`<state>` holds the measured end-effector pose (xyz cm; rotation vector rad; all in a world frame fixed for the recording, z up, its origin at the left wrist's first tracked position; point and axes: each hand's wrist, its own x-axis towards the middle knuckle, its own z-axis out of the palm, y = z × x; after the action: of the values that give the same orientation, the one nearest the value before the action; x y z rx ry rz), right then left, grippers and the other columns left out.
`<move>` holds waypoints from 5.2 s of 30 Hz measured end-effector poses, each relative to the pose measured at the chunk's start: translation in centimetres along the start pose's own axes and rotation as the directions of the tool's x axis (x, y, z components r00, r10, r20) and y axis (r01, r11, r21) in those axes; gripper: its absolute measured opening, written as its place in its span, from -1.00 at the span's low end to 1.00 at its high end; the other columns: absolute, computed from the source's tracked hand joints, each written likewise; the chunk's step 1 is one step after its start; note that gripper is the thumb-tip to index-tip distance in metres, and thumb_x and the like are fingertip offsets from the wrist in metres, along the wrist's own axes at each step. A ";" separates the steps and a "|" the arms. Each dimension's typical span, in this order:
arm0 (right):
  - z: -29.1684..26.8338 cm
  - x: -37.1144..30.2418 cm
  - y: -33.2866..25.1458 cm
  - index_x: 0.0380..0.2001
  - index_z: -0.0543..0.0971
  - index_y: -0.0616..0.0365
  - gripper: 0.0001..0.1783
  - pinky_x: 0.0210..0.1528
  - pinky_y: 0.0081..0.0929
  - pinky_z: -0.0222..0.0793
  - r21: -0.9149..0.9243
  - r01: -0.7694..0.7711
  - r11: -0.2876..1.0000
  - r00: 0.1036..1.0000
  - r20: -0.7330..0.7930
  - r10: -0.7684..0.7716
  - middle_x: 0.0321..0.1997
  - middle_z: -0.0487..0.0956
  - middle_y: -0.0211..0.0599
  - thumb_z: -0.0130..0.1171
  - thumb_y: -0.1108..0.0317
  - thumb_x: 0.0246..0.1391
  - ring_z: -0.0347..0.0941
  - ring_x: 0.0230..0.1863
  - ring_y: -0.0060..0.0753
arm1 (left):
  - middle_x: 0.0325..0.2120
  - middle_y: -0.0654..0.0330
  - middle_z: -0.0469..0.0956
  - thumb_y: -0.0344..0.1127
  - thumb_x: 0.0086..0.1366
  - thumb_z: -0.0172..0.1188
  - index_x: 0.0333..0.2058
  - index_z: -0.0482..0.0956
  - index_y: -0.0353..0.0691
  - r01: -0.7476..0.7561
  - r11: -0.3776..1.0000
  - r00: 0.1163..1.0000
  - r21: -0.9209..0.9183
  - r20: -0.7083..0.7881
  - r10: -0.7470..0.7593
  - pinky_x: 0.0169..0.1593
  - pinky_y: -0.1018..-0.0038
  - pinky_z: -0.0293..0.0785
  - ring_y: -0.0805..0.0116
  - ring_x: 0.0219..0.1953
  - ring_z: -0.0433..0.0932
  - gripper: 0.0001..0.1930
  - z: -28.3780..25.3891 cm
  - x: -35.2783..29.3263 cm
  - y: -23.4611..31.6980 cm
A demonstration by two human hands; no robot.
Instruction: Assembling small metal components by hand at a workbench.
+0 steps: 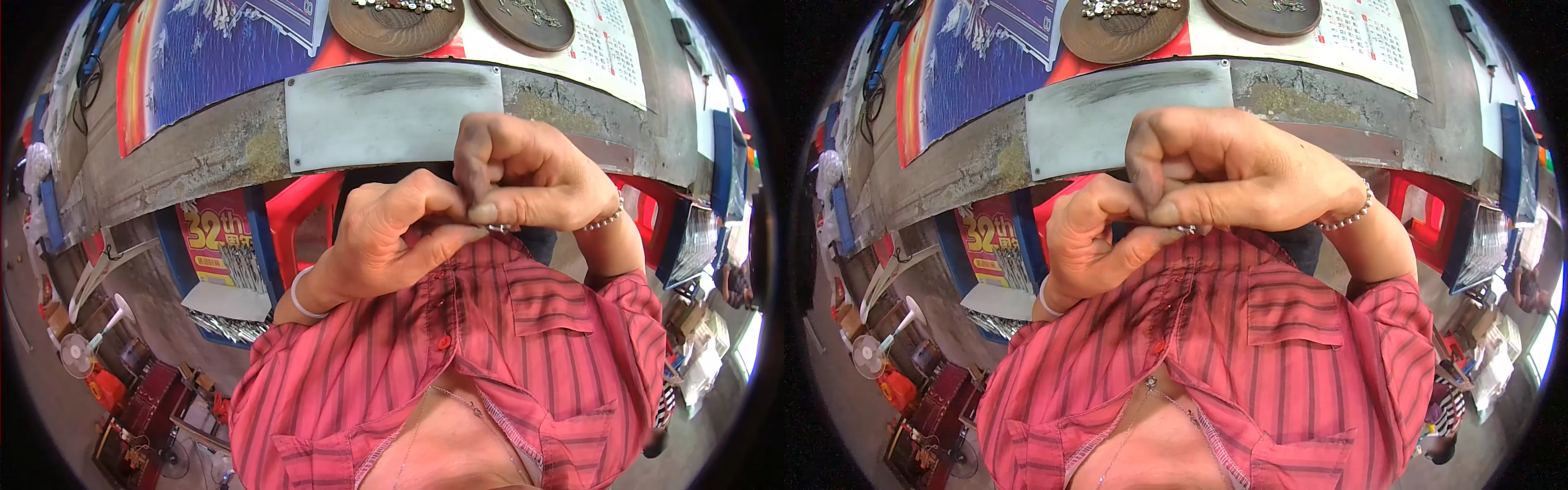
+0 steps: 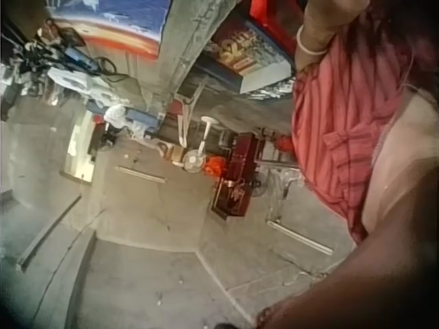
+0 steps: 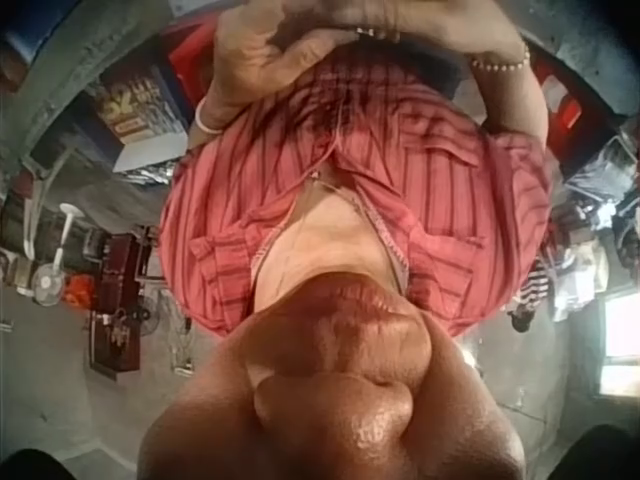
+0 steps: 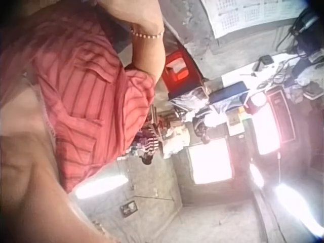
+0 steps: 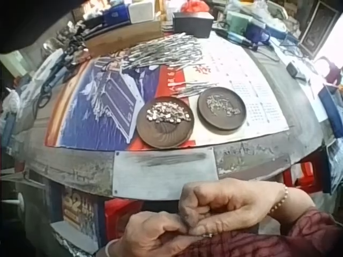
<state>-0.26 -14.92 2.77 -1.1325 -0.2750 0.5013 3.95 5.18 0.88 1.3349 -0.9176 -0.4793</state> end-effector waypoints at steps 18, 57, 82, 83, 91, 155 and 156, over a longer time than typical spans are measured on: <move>0.8 3.0 -2.6 -0.43 0.36 0.19 -0.82 -0.46 -0.46 0.27 -0.952 0.294 -0.091 0.910 0.307 -0.279 -0.52 0.32 -0.34 0.05 0.38 -0.16 0.32 -0.50 -0.37 | -0.56 0.06 0.46 -0.62 -0.01 0.20 -0.36 0.43 -0.31 -0.145 0.801 0.974 0.581 -0.059 0.219 -0.49 0.29 0.40 0.08 -0.55 0.50 -0.79 -2.6 1.6 -0.4; -6.2 7.0 -1.9 -0.50 0.45 0.22 -0.93 -0.18 -0.27 0.21 -0.980 -0.197 -0.021 0.896 -0.171 -0.409 -0.35 0.39 -0.18 0.11 0.45 -0.02 0.33 -0.23 -0.10 | -0.42 0.17 0.58 -0.59 0.25 0.05 -0.19 0.49 -0.39 0.147 0.987 0.925 0.068 -0.364 -0.112 -0.49 0.72 0.32 0.64 -0.54 0.39 -0.84 -4.5 -1.3 -1.0; -5.3 5.9 -1.5 -0.39 0.50 0.17 -0.90 -0.10 -0.30 0.18 -0.953 -0.246 -0.175 0.927 -0.179 -0.330 -0.37 0.35 -0.23 0.10 0.49 -0.06 0.32 -0.22 -0.17 | -0.41 0.20 0.58 -0.58 0.26 0.05 -0.16 0.49 -0.39 0.186 0.982 0.925 0.047 -0.345 -0.158 -0.47 0.72 0.32 0.67 -0.52 0.40 -0.83 -3.9 -1.6 -1.6; -5.0 5.8 -1.7 -0.38 0.50 0.19 -0.90 -0.10 -0.31 0.19 -0.962 -0.239 -0.130 0.928 -0.187 -0.322 -0.37 0.36 -0.23 0.09 0.49 -0.05 0.33 -0.22 -0.17 | -0.41 0.20 0.58 -0.58 0.26 0.05 -0.16 0.49 -0.39 0.189 0.981 0.923 0.049 -0.350 -0.160 -0.47 0.72 0.32 0.67 -0.52 0.40 -0.83 -3.9 -1.6 -1.5; -6.5 5.4 -2.6 -0.41 0.50 0.19 -0.91 -0.11 -0.29 0.20 -0.968 -0.246 -0.055 0.901 -0.208 -0.380 -0.32 0.42 -0.23 0.12 0.47 -0.06 0.36 -0.20 -0.15 | -0.41 0.13 0.60 -0.58 0.22 0.11 -0.23 0.52 -0.36 0.234 0.972 0.911 0.021 -0.355 -0.212 -0.31 0.62 0.46 0.48 -0.39 0.59 -0.86 -3.6 -1.1 -1.3; 2.7 -1.3 3.2 -0.41 0.48 0.25 -0.81 -0.38 -0.51 0.39 -0.809 0.272 0.521 0.531 -0.326 -0.782 -0.43 0.50 -0.18 0.21 0.66 -0.16 0.48 -0.43 -0.29 | -0.26 0.28 0.40 -0.58 0.29 0.03 0.00 0.45 -0.29 0.147 0.727 0.921 -0.670 -0.175 -0.348 -0.32 0.69 0.30 0.62 -0.39 0.33 -0.70 4.0 0.6 -0.5; 2.8 -1.4 3.1 -0.41 0.48 0.25 -0.81 -0.37 -0.50 0.39 -0.799 0.251 0.546 0.542 -0.351 -0.763 -0.43 0.50 -0.19 0.21 0.65 -0.16 0.48 -0.42 -0.29 | -0.26 0.28 0.40 -0.58 0.29 0.03 0.00 0.45 -0.29 0.148 0.724 0.920 -0.674 -0.175 -0.351 -0.32 0.69 0.30 0.62 -0.39 0.33 -0.70 4.1 0.6 -0.6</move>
<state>-3.46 -12.37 1.13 -1.7666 -0.1508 -0.7074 1.16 2.13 0.37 0.8411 -0.2563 -0.7150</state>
